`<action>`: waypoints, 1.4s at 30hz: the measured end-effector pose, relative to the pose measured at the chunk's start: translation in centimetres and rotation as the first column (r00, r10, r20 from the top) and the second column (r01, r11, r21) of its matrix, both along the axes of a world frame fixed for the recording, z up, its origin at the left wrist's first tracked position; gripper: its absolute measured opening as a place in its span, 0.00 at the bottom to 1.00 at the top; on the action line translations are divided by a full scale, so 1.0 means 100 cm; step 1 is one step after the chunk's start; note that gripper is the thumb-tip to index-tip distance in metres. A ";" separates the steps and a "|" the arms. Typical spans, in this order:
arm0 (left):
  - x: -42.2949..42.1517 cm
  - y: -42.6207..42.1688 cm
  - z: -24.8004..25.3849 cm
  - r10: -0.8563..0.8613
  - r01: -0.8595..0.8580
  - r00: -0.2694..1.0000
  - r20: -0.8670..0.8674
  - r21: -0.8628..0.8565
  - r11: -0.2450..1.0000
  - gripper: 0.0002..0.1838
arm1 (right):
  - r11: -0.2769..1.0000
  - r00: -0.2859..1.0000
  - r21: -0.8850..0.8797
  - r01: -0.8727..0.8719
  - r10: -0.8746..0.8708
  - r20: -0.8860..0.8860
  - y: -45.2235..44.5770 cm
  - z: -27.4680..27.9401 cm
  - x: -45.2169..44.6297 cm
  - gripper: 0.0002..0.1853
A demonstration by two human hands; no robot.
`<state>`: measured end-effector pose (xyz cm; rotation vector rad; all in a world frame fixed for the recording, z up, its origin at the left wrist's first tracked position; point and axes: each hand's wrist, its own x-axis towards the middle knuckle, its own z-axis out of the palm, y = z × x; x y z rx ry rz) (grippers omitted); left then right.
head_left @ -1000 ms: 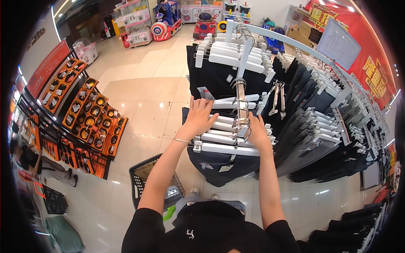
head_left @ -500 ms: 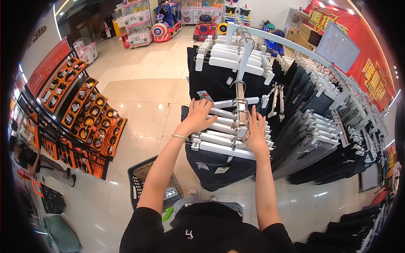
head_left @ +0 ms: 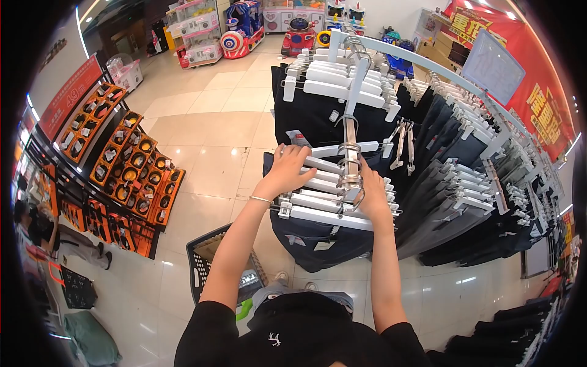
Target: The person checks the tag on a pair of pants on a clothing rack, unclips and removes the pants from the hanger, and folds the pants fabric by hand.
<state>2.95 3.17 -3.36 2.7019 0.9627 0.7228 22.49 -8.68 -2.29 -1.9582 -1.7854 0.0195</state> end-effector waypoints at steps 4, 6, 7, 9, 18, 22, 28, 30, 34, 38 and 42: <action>-0.002 -0.001 0.003 -0.015 0.016 1.000 0.016 -0.018 1.000 0.20 | 0.995 1.000 -0.095 0.006 -0.009 -0.028 0.002 0.001 0.001 0.39; -0.002 -0.001 0.003 -0.024 0.025 0.999 0.029 -0.039 0.999 0.20 | 0.999 0.998 -0.005 -0.036 0.036 0.054 0.005 -0.008 0.006 0.38; -0.002 -0.001 0.003 -0.025 0.026 0.999 0.029 -0.040 0.999 0.20 | 0.999 0.998 -0.005 -0.035 0.035 0.053 0.005 -0.009 0.007 0.38; -0.003 -0.004 -0.001 -0.010 0.011 0.999 0.032 -0.010 1.000 0.21 | 0.998 0.996 0.033 -0.062 0.060 0.064 0.005 -0.011 0.007 0.34; -0.032 -0.004 0.009 -0.189 0.225 0.971 0.144 -0.299 0.927 0.30 | 0.967 0.982 0.202 -0.155 0.173 -0.072 -0.031 -0.002 0.001 0.17; -0.059 -0.043 0.032 -0.181 0.177 0.983 -0.022 -0.132 0.975 0.39 | 0.969 0.990 0.217 -0.119 0.131 -0.042 -0.073 -0.001 -0.016 0.20; -0.038 -0.085 0.027 -0.027 0.049 0.983 -0.179 0.119 0.992 0.41 | 0.984 0.991 0.165 -0.067 0.048 0.121 -0.063 -0.012 -0.018 0.31; -0.033 -0.081 0.021 0.030 -0.002 0.987 -0.158 0.171 0.985 0.39 | 0.976 0.990 0.178 -0.122 0.108 0.087 -0.057 -0.015 -0.012 0.32; -0.030 -0.074 0.019 0.037 -0.014 0.991 -0.126 0.178 0.984 0.37 | 0.965 0.986 0.210 -0.159 0.146 0.077 -0.046 -0.020 -0.004 0.35; -0.028 -0.066 0.013 0.040 -0.033 0.999 -0.037 0.170 0.985 0.36 | 0.962 0.978 0.197 -0.188 0.165 0.125 -0.033 -0.019 0.003 0.35; -0.023 -0.060 0.011 0.059 -0.061 0.998 0.014 0.191 0.980 0.33 | 0.958 0.976 0.203 -0.202 0.180 0.123 -0.024 -0.021 0.010 0.36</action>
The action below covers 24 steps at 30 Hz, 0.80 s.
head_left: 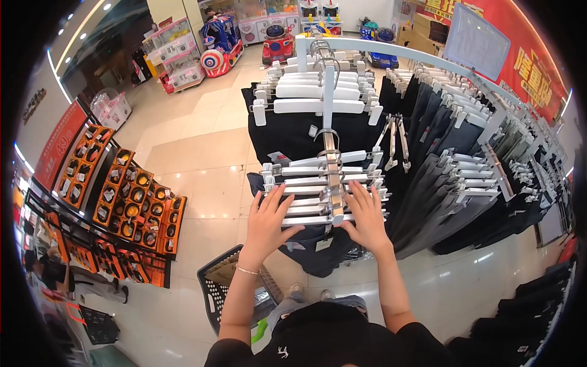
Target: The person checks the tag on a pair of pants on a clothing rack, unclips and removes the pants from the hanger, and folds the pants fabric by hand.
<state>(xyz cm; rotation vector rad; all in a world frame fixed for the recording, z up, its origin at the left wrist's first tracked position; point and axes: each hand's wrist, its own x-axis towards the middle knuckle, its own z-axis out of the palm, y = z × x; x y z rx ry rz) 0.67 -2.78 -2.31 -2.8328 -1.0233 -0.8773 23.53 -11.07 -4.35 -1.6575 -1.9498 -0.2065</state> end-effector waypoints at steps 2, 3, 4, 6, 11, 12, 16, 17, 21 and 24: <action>0.002 0.005 -0.003 -0.001 0.001 1.000 0.007 0.001 1.000 0.33 | 1.000 1.000 -0.001 0.001 -0.001 0.000 0.003 0.002 0.002 0.35; 0.004 0.007 -0.003 -0.002 0.002 1.000 0.007 -0.002 1.000 0.33 | 1.000 1.000 0.015 0.000 0.000 -0.018 0.006 0.002 0.003 0.35; 0.004 0.008 -0.003 -0.002 0.002 1.000 0.007 -0.005 1.000 0.33 | 1.000 0.999 0.030 -0.001 0.002 -0.035 0.008 0.000 0.003 0.34; 0.005 0.008 -0.004 -0.002 0.002 1.000 -0.006 -0.006 1.000 0.32 | 0.998 0.994 0.070 -0.003 0.011 -0.108 0.009 -0.002 0.002 0.34; 0.004 0.004 -0.005 -0.006 0.006 1.000 0.020 -0.016 1.000 0.32 | 0.993 0.994 0.107 0.040 -0.029 -0.107 0.004 -0.002 -0.002 0.34; 0.004 0.002 -0.006 -0.006 0.006 1.000 0.027 -0.019 1.000 0.32 | 0.993 0.996 0.107 0.046 -0.037 -0.082 0.002 -0.003 -0.003 0.34; 0.003 -0.004 -0.011 0.019 -0.020 1.000 0.015 0.043 0.999 0.33 | 0.991 0.996 0.119 0.057 -0.048 -0.073 -0.004 -0.003 -0.007 0.31; 0.004 -0.007 -0.011 0.023 -0.023 1.000 0.014 0.036 0.999 0.33 | 0.992 0.996 0.113 0.054 -0.046 -0.073 -0.006 -0.004 -0.007 0.31; 0.007 -0.013 -0.013 0.050 -0.055 0.997 0.064 0.077 0.996 0.34 | 0.987 0.997 0.139 0.076 -0.071 -0.043 -0.012 -0.005 -0.011 0.31; 0.007 -0.014 -0.015 0.075 -0.082 0.995 0.072 0.102 0.991 0.33 | 0.989 0.996 0.125 0.083 -0.078 -0.044 -0.015 -0.006 -0.011 0.31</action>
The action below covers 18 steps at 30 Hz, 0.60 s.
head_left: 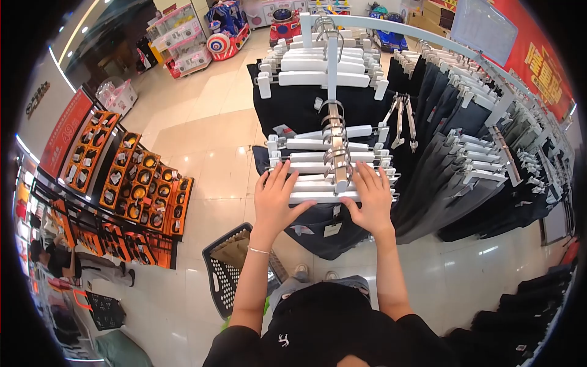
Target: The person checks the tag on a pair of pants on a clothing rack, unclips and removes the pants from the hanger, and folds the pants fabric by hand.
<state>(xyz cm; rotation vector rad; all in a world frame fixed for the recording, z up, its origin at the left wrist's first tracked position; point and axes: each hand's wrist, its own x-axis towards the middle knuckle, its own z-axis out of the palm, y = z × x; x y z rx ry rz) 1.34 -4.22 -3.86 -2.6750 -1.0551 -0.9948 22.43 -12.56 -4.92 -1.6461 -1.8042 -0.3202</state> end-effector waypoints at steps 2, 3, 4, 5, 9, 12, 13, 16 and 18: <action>0.000 0.000 -0.002 -0.007 0.007 1.000 0.026 0.012 1.000 0.33 | 1.000 1.000 0.015 0.001 -0.001 0.007 0.000 0.000 0.001 0.31; 0.000 -0.001 -0.001 -0.005 0.004 0.999 0.032 0.015 1.000 0.33 | 1.000 1.000 0.026 -0.001 0.001 0.000 0.000 0.000 0.000 0.31; 0.000 -0.001 -0.002 0.002 -0.002 0.999 0.032 0.004 1.000 0.33 | 1.000 1.000 0.015 -0.008 0.008 -0.001 0.001 0.000 0.000 0.31; 0.000 -0.001 -0.002 0.001 -0.001 0.999 0.034 0.011 1.000 0.33 | 1.000 1.000 0.024 -0.007 0.007 0.003 0.001 0.000 0.001 0.30; 0.001 -0.002 -0.002 0.006 -0.007 0.999 0.047 0.017 1.000 0.32 | 0.999 1.000 0.033 -0.013 0.013 0.010 0.002 0.000 0.001 0.30; 0.001 -0.002 -0.003 0.013 -0.015 0.998 0.065 0.022 1.000 0.32 | 0.999 0.999 0.034 -0.019 0.018 0.028 0.003 -0.003 0.002 0.30; 0.000 -0.001 -0.003 0.003 -0.005 0.997 0.073 0.023 1.000 0.31 | 0.999 0.999 0.041 -0.014 0.013 0.039 0.003 -0.003 0.002 0.30; -0.005 -0.010 -0.004 -0.021 0.023 0.995 0.095 -0.019 1.000 0.28 | 0.999 0.998 0.035 -0.021 0.018 0.065 0.002 -0.004 0.001 0.29; -0.010 -0.016 -0.022 -0.051 0.013 0.921 0.385 0.100 0.995 0.26 | 0.999 0.997 0.043 0.011 -0.014 0.071 0.002 -0.005 -0.001 0.29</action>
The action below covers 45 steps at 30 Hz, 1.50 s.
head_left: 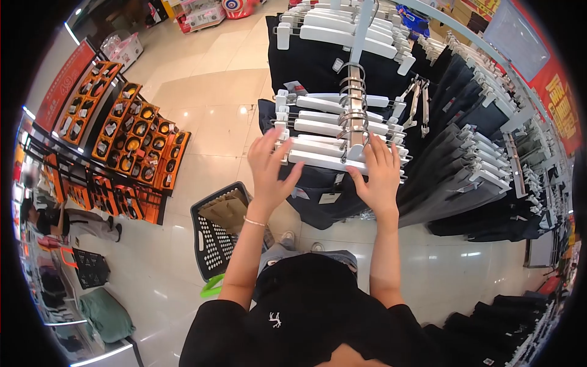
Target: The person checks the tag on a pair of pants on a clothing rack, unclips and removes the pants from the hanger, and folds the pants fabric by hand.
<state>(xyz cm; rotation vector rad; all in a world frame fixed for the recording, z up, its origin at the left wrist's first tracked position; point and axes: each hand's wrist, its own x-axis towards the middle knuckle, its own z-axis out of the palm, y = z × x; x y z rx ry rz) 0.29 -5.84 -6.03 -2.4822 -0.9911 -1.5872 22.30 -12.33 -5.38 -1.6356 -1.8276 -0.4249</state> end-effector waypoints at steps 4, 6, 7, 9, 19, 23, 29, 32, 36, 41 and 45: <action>0.000 -0.028 -0.063 0.306 -0.223 0.867 0.393 -0.243 0.944 0.24 | 1.000 1.000 -0.007 0.015 -0.015 -0.004 -0.001 -0.005 -0.006 0.28; -0.001 -0.031 -0.105 0.401 0.283 0.667 0.628 -0.711 0.644 0.22 | 0.999 0.999 0.013 0.030 -0.030 -0.017 0.001 -0.006 -0.007 0.27; 0.000 -0.030 -0.120 0.409 0.276 0.663 0.627 -0.712 0.645 0.22 | 0.999 0.999 0.019 0.027 -0.026 -0.020 0.001 -0.006 -0.008 0.27; 0.001 -0.030 -0.137 0.343 0.192 0.802 0.489 -0.754 0.628 0.22 | 0.999 0.999 0.015 0.028 -0.028 -0.019 0.002 -0.007 -0.009 0.27; -0.018 -0.027 -0.141 0.285 -0.041 0.934 0.217 -0.726 0.686 0.20 | 0.999 0.999 0.016 0.037 -0.037 -0.006 0.004 -0.007 -0.010 0.27; -0.005 -0.057 -0.122 0.354 0.057 0.869 0.347 -0.779 0.625 0.18 | 1.000 1.000 0.013 0.022 -0.022 0.010 0.003 -0.007 -0.009 0.28; -0.023 -0.061 -0.143 0.379 0.336 0.839 0.390 -0.920 0.203 0.17 | 0.988 0.999 0.148 -0.034 0.038 -0.025 -0.007 -0.013 -0.013 0.22; -0.021 -0.066 -0.145 0.392 0.522 0.738 0.550 -0.833 0.186 0.13 | 0.951 0.992 0.307 0.017 0.022 -0.123 -0.034 -0.040 -0.029 0.17; -0.007 -0.081 -0.125 0.487 0.622 0.598 0.636 -0.752 0.218 0.16 | 0.990 0.827 0.114 0.082 -0.004 -0.562 -0.066 -0.088 -0.052 0.11; -0.018 -0.082 -0.135 0.417 0.618 0.678 0.605 -0.777 0.123 0.12 | 0.989 0.379 -0.096 -0.111 -0.047 -0.924 -0.089 -0.152 -0.055 0.07; -0.014 -0.081 -0.132 0.410 0.558 0.710 0.572 -0.813 0.168 0.15 | 0.829 0.163 -0.323 -0.456 -0.279 -0.946 -0.107 -0.133 -0.039 0.08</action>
